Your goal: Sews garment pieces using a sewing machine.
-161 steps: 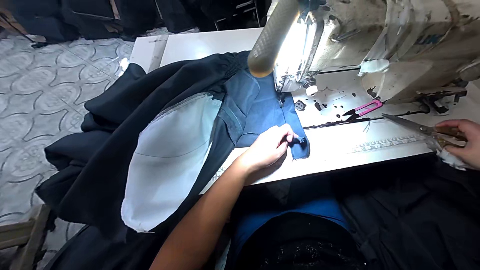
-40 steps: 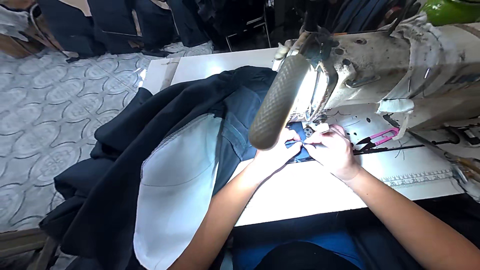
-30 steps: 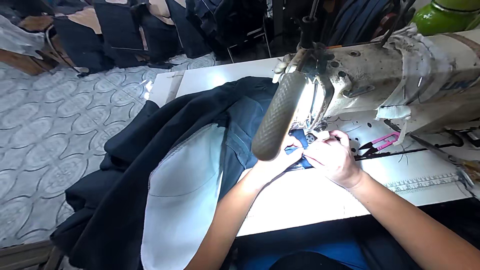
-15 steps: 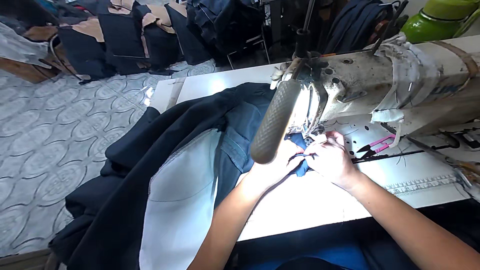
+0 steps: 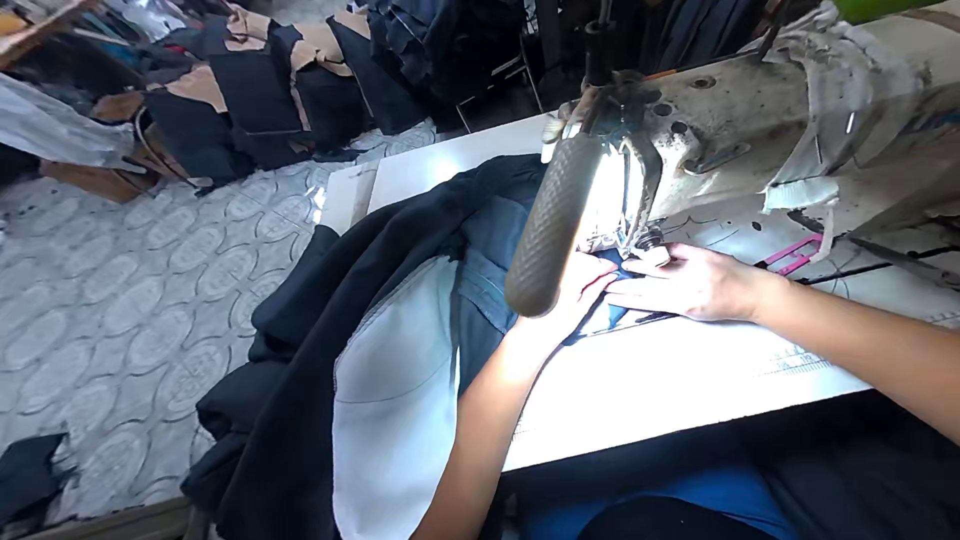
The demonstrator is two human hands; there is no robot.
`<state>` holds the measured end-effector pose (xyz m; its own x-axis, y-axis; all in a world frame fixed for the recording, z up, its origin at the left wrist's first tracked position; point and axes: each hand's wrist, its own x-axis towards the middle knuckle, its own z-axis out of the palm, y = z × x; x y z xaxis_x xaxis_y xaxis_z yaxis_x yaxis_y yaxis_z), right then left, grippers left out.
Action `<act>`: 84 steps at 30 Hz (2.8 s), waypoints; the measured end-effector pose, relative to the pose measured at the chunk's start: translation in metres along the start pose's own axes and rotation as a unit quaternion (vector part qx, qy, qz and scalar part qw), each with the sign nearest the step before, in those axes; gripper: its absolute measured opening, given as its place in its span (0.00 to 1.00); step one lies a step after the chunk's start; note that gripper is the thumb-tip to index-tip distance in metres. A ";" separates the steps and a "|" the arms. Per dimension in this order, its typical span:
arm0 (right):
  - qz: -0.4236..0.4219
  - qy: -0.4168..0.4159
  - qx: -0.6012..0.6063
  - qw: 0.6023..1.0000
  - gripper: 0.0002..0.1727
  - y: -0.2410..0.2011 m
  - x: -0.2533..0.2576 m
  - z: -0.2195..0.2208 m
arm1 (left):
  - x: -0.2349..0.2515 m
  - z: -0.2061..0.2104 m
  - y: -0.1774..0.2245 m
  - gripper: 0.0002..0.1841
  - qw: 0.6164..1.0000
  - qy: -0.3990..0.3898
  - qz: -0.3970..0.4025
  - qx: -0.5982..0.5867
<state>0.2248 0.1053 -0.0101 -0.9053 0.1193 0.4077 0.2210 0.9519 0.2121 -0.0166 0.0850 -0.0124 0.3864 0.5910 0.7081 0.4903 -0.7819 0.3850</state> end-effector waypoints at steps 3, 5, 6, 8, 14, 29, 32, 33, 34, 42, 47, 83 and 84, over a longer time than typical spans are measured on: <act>-0.003 0.065 -0.008 0.998 0.16 0.002 0.003 0.014 | 0.000 0.004 -0.003 0.05 0.999 0.022 0.006 0.026; 0.013 0.097 -0.010 0.995 0.13 -0.003 0.008 0.017 | -0.002 0.007 -0.006 0.06 0.999 0.034 0.005 0.042; 0.032 0.112 -0.012 0.993 0.13 -0.007 0.011 0.017 | -0.003 0.008 -0.006 0.06 0.998 0.037 0.003 0.045; 0.096 0.162 -0.007 0.982 0.13 -0.014 0.017 0.018 | -0.004 0.009 -0.006 0.07 0.998 0.039 -0.007 0.041; 0.221 0.273 0.015 0.936 0.11 -0.024 0.025 0.033 | -0.006 0.008 -0.005 0.08 0.997 0.027 -0.072 -0.003; 0.369 0.297 0.095 0.875 0.10 -0.032 0.035 0.032 | -0.005 0.005 -0.004 0.08 0.994 0.004 -0.093 -0.058; 0.380 0.306 0.111 0.866 0.10 -0.033 0.036 0.032 | -0.006 0.003 -0.004 0.09 0.995 -0.009 -0.088 -0.056; 0.382 0.309 0.118 0.863 0.10 -0.033 0.036 0.032 | -0.006 0.003 -0.004 0.09 0.995 -0.013 -0.084 -0.053; 0.380 0.310 0.121 0.863 0.09 -0.032 0.035 0.032 | -0.006 0.003 -0.004 0.09 0.995 -0.011 -0.080 -0.049; 0.238 0.282 -0.025 0.929 0.09 -0.032 0.028 0.033 | -0.007 0.008 -0.005 0.08 0.996 0.027 -0.077 -0.027; 0.314 0.276 -0.007 0.909 0.12 -0.031 0.032 0.029 | -0.007 0.007 -0.004 0.08 0.996 0.011 -0.088 -0.027; 0.316 0.279 -0.002 0.907 0.12 -0.034 0.033 0.032 | -0.008 0.003 -0.002 0.08 0.987 -0.015 -0.135 -0.086; 0.326 0.280 0.001 0.903 0.13 -0.033 0.034 0.032 | -0.009 0.002 -0.004 0.08 0.986 -0.018 -0.134 -0.095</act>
<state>0.1751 0.0864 -0.0315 -0.2574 0.4934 0.8308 0.6386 0.7321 -0.2369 -0.0200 0.0834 -0.0213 0.2928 0.7849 0.5460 0.4252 -0.6184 0.6609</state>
